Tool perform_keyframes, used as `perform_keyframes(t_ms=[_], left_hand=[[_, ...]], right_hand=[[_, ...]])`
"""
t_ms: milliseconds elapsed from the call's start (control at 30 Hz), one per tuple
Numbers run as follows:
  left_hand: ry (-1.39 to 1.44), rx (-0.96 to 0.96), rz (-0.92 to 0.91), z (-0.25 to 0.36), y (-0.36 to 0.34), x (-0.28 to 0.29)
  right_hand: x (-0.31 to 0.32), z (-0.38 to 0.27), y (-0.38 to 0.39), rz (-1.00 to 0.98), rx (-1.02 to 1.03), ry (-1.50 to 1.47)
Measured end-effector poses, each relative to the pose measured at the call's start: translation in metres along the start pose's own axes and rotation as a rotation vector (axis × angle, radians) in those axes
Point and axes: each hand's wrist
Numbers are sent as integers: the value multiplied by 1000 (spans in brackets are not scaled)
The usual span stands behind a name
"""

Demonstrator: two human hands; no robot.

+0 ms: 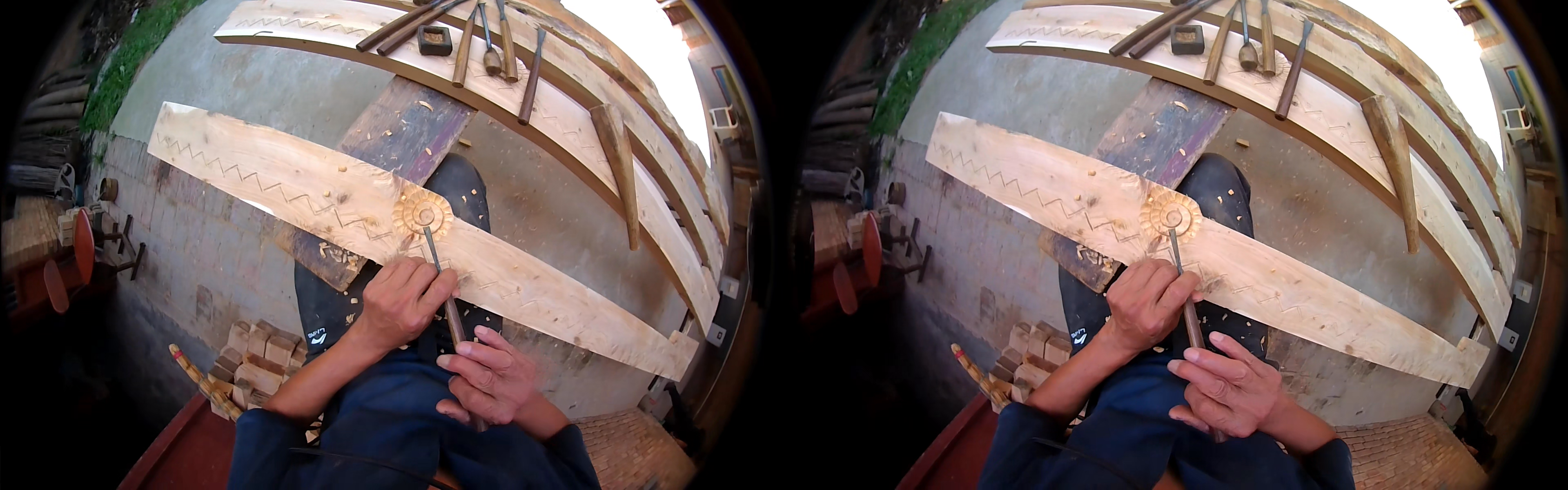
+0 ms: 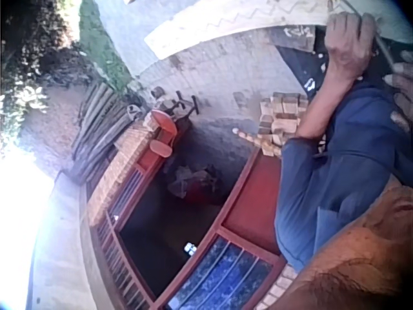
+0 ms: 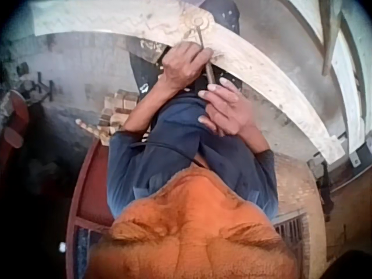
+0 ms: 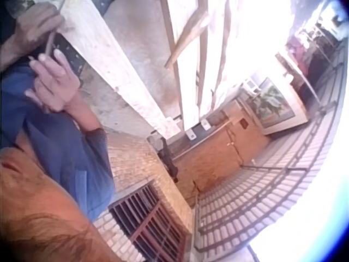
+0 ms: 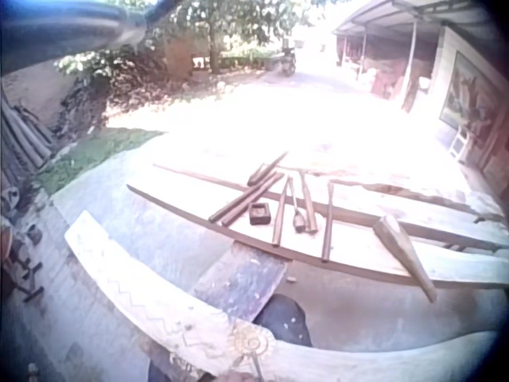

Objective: The person carves a decorative spiral and zigzag pattern into a long wooden plank using a chisel and a mallet. The person holds the chisel with one hand and strikes it with the mallet to remove wood shavings, refining the design on the plank's surface.

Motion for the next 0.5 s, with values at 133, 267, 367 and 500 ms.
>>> perform_keyframes(t_ms=[133, 267, 367, 500], left_hand=[[-2, 16, 38, -11, 8, -4], [39, 20, 9, -14, 18, -5], [81, 27, -10, -14, 17, -1], [87, 38, -31, -12, 18, 3]], right_hand=[[-53, -2, -11, 58, 95, -198], [-76, -7, -8, 121, 163, -210], [-80, -8, -9, 108, 217, -179], [-78, -8, -11, 56, 219, -194]])
Point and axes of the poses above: each hand's wrist, its own y-axis away from the middle knuckle, its own x-axis out of the back of the hand, z = x × y, and after that the axes turned 1 degree about x, right-handed
